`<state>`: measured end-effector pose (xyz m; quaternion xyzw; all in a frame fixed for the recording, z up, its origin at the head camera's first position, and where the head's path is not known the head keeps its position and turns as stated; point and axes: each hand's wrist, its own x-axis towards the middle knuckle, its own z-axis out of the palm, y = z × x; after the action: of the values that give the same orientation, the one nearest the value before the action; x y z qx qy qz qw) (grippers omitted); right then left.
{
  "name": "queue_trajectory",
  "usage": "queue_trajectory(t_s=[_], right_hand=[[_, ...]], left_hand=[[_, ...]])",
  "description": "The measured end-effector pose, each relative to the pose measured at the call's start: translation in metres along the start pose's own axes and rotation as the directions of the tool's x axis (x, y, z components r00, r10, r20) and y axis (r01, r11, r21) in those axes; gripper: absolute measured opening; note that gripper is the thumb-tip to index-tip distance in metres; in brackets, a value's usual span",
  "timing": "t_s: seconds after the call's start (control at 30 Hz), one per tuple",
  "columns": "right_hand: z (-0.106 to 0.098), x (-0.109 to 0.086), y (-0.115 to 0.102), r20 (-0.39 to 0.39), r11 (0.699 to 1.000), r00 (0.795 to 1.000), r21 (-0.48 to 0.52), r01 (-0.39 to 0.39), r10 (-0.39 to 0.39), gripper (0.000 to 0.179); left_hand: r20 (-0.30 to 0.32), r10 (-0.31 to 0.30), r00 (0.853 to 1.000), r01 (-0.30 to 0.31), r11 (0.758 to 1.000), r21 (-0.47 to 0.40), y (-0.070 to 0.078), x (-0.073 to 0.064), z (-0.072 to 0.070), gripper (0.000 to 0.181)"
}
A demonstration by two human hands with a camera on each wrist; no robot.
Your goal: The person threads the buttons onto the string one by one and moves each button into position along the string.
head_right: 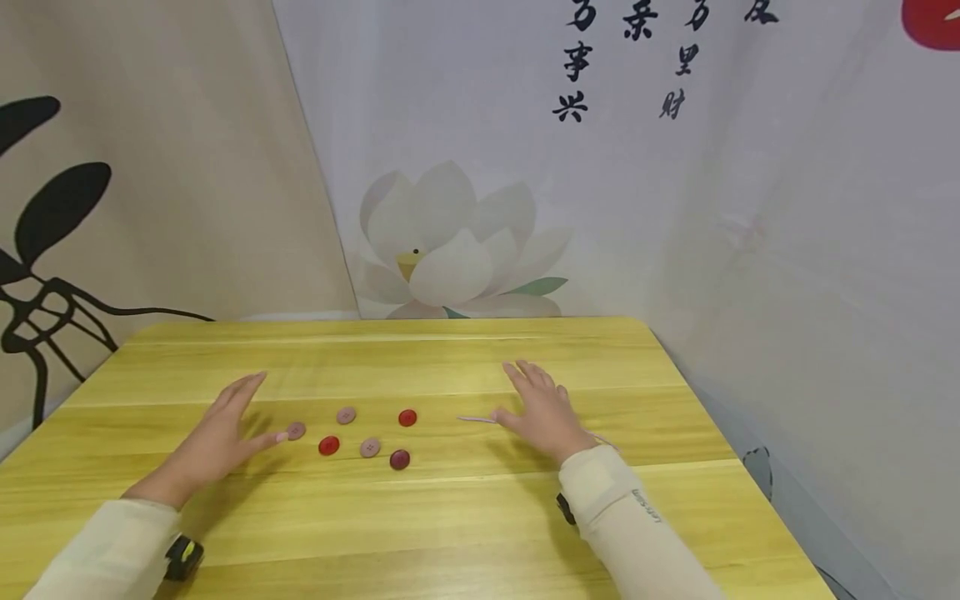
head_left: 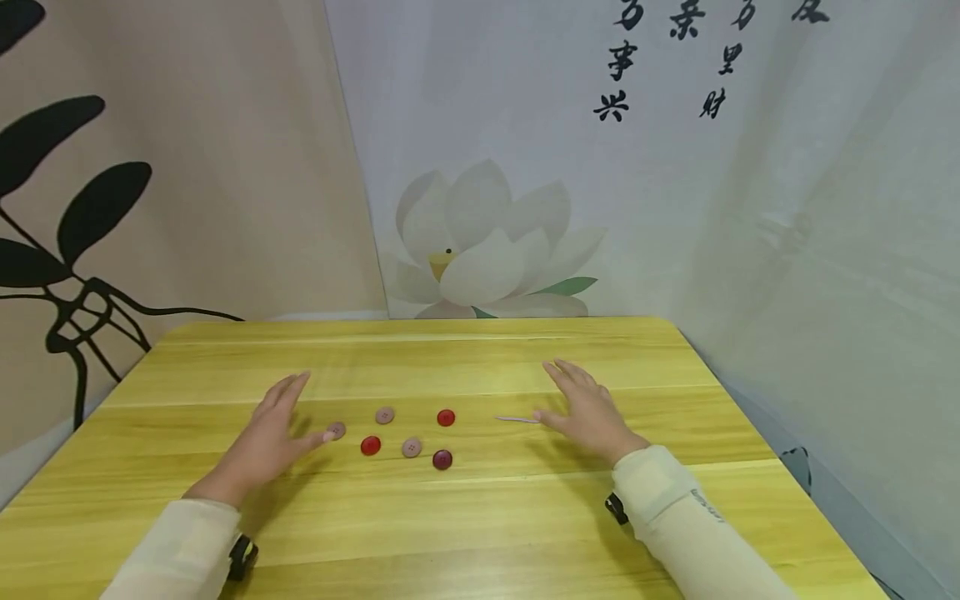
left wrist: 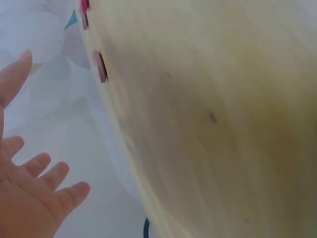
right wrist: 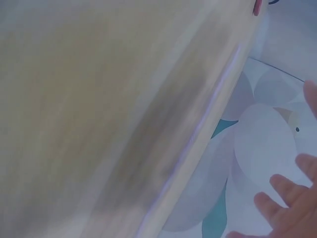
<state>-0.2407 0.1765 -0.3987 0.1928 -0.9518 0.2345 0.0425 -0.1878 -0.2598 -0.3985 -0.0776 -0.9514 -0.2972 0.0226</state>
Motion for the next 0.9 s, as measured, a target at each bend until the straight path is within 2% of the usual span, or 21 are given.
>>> queue_trajectory(t_s=[0.13, 0.4, 0.73, 0.9], right_hand=[[0.005, 0.001, -0.002, 0.018, 0.998, 1.000, 0.061, -0.008, 0.007, 0.079], [0.014, 0.006, -0.006, 0.038, 0.990, 0.999, 0.139, -0.038, 0.033, 0.076], [0.020, 0.015, -0.014, 0.092, 0.970, 0.992, 0.217, -0.108, 0.090, 0.065], [0.023, 0.020, -0.016, 0.104, 0.956, 0.991, 0.271, -0.113, 0.087, 0.059]], left_hand=[[0.028, -0.033, 0.999, 0.035, 0.997, -0.068, 0.001, 0.005, 0.001, 0.107], [0.054, -0.044, 0.998, 0.054, 0.979, -0.197, -0.001, 0.011, 0.002, 0.100], [0.108, -0.079, 0.991, 0.107, 0.953, -0.282, -0.009, 0.017, 0.002, 0.089], [0.153, -0.108, 0.982, 0.151, 0.943, -0.298, -0.009, 0.020, 0.004, 0.088]])
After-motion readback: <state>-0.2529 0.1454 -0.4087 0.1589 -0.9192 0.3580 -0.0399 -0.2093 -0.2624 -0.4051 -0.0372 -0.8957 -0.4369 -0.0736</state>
